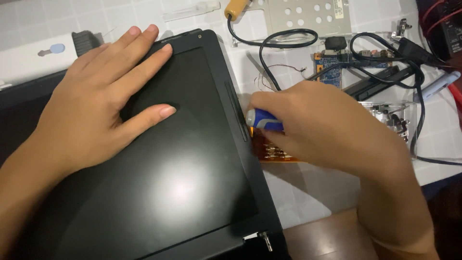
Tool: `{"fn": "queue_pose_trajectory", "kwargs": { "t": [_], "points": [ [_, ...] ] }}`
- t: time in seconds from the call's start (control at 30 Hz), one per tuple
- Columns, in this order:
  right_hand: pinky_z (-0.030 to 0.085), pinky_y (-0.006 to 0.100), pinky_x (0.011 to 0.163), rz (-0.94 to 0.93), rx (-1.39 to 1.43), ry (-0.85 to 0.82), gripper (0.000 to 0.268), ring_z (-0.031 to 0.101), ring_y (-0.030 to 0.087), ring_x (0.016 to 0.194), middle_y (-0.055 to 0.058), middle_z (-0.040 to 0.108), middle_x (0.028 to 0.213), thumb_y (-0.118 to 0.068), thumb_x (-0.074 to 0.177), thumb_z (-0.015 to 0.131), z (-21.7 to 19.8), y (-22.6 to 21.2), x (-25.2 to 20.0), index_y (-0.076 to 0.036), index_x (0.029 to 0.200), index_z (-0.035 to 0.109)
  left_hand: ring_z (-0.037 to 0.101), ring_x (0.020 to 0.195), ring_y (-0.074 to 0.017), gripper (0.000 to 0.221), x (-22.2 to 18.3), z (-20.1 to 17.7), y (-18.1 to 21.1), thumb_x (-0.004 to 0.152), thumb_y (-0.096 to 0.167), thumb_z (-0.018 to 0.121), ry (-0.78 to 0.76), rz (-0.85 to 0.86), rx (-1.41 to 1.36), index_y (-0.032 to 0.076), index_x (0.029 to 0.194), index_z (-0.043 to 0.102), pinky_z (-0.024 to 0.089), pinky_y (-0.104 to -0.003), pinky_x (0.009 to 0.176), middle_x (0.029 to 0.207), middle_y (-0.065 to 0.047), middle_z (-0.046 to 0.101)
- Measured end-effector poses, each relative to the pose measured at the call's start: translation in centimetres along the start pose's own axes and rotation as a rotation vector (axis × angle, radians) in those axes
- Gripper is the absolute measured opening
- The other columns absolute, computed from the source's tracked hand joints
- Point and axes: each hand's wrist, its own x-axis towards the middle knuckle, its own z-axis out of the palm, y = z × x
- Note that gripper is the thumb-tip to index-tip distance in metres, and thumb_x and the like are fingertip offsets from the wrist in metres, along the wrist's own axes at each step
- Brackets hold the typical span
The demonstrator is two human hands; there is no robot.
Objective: Disassembling a laptop screen by removing screws, prying the bezel, and cleaning the display panel.
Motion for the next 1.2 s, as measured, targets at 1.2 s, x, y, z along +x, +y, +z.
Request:
{"fn": "queue_pose_trajectory", "kwargs": {
  "t": [1.2],
  "points": [
    [0.049, 0.041, 0.071, 0.098, 0.264, 0.14, 0.01, 0.071, 0.025, 0.085, -0.002, 0.078, 0.098, -0.017, 0.094, 0.061, 1.9, 0.0, -1.5, -0.02, 0.102, 0.066, 0.042, 0.148, -0.0415, 0.067, -0.5, -0.2, -0.2, 0.103, 0.043, 0.057, 0.009, -0.01, 0.012, 0.005, 0.157, 0.047, 0.036, -0.057, 0.112, 0.165, -0.018, 0.041]
  ]
}}
